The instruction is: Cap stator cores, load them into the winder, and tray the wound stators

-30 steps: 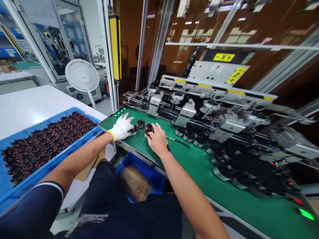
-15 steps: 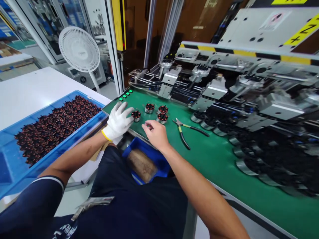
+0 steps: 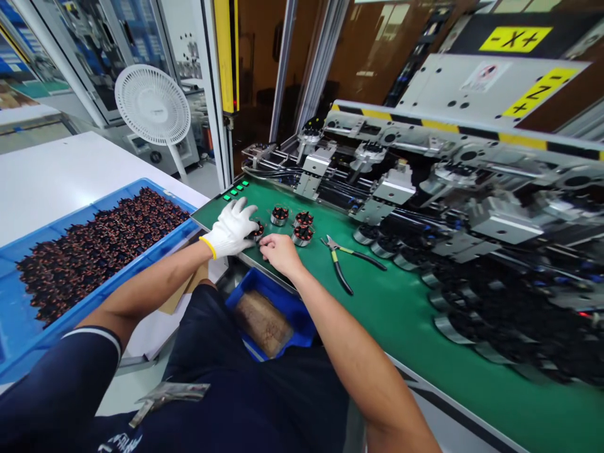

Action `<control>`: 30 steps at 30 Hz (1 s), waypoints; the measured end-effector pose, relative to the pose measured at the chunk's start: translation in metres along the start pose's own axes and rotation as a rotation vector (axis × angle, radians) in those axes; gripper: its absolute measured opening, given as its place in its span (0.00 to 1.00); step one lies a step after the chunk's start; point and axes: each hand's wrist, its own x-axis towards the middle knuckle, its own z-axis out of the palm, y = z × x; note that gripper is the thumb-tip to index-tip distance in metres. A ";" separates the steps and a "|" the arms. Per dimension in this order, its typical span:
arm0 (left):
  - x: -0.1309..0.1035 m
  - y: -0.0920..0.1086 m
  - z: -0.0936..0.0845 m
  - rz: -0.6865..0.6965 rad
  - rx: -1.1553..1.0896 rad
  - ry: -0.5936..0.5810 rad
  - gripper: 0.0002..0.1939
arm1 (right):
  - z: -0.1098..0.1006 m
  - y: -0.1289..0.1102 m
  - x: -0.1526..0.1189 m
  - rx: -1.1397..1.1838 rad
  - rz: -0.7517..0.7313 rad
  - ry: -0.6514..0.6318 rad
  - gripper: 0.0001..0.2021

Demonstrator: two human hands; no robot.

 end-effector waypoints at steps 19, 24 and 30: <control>0.053 -0.045 -0.046 -0.014 -0.083 -0.222 0.30 | -0.039 0.036 -0.033 -0.191 -0.167 0.288 0.22; 0.083 -0.002 -0.025 -0.058 0.116 -0.243 0.24 | -0.039 0.037 -0.033 -0.173 -0.128 0.351 0.21; 0.059 0.017 -0.016 -0.101 0.101 -0.214 0.17 | -0.032 0.023 -0.039 -0.026 -0.041 0.298 0.11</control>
